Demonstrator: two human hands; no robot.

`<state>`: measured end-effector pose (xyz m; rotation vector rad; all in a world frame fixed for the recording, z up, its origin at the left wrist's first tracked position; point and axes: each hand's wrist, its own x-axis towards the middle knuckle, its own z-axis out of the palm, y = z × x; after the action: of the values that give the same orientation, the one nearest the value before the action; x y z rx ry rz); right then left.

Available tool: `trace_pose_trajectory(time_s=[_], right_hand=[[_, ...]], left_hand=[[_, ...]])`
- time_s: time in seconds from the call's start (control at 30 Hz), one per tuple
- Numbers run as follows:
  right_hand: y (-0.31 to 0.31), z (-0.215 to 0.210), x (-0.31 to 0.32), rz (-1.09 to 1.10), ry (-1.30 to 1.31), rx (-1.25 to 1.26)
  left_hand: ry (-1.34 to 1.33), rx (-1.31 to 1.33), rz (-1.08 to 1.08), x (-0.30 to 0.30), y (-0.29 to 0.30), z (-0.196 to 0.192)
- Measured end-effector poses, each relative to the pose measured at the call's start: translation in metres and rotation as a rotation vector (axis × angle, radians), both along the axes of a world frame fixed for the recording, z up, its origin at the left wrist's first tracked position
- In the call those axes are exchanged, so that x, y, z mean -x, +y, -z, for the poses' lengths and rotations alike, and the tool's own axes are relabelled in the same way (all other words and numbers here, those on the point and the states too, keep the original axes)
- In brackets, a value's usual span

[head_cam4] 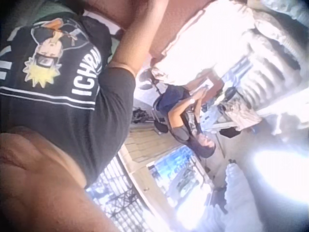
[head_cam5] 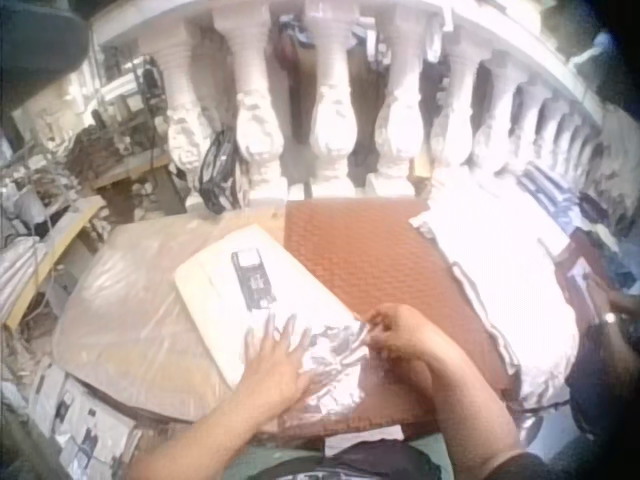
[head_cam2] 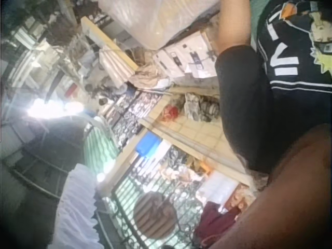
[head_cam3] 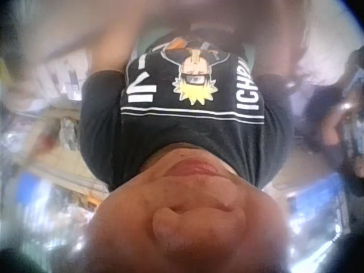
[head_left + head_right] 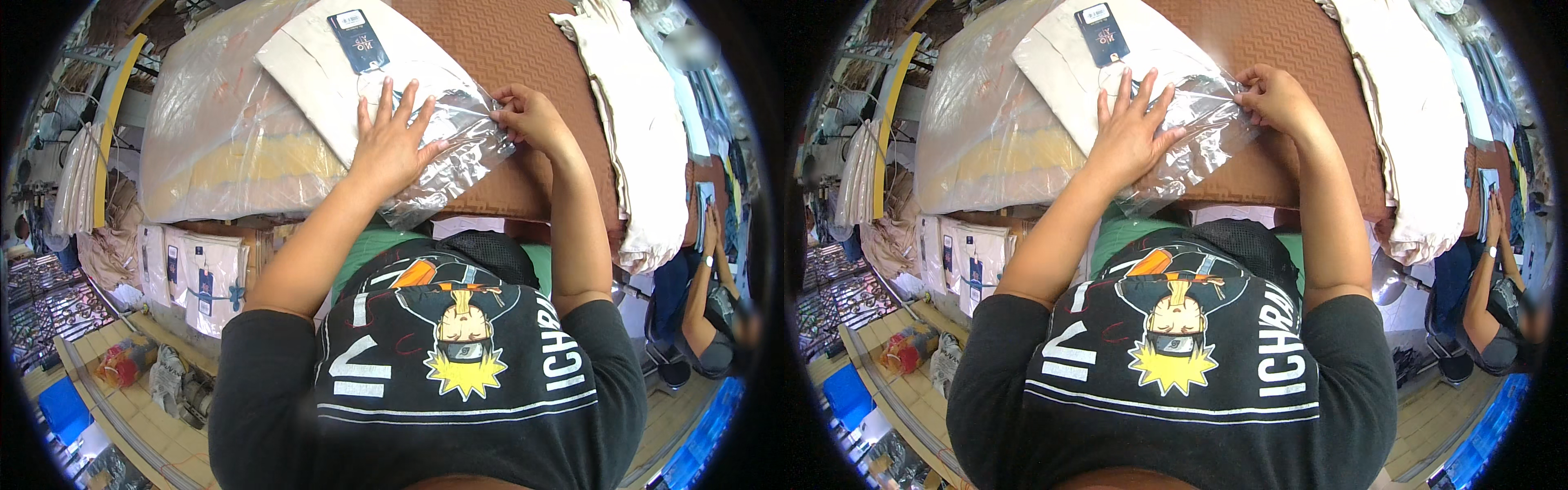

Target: The person takes a beige shirt from a stack, spreads it out on a work surface, uses snips to trim loose threads, inserts a cardboard sheet, and folds the shirt into a compact shape.

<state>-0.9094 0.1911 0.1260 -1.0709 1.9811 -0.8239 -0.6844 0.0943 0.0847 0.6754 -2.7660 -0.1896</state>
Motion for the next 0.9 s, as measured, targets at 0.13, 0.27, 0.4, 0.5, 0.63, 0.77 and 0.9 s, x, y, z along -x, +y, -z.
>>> trace_pose_trajectory(time_s=[0.13,0.27,0.4,0.5,0.63,0.77,0.9], right_hand=[[0.014,0.005,0.005,0.049,-0.084,0.045],[0.025,0.001,0.012,0.052,-0.051,-0.013],[0.029,-0.013,0.025,0.041,0.399,0.093],[0.013,-0.035,0.005,0.073,0.565,0.337],[-0.009,-0.041,-0.034,-0.003,0.622,0.464],[-0.018,-0.016,-0.053,-0.231,0.918,0.68],[0.017,0.018,-0.053,-0.285,1.005,0.203]], left_hand=[[-0.084,-0.04,0.024,-0.02,0.021,-0.006],[-0.062,-0.13,0.171,-0.043,0.047,-0.01],[0.192,-0.294,0.509,-0.07,0.064,-0.031],[0.309,-0.334,0.352,-0.094,0.053,-0.04],[0.562,-0.413,-0.19,-0.108,0.022,-0.029],[0.188,0.063,-0.13,-0.108,0.014,-0.021],[0.237,-0.174,-0.106,-0.126,0.018,-0.004]])
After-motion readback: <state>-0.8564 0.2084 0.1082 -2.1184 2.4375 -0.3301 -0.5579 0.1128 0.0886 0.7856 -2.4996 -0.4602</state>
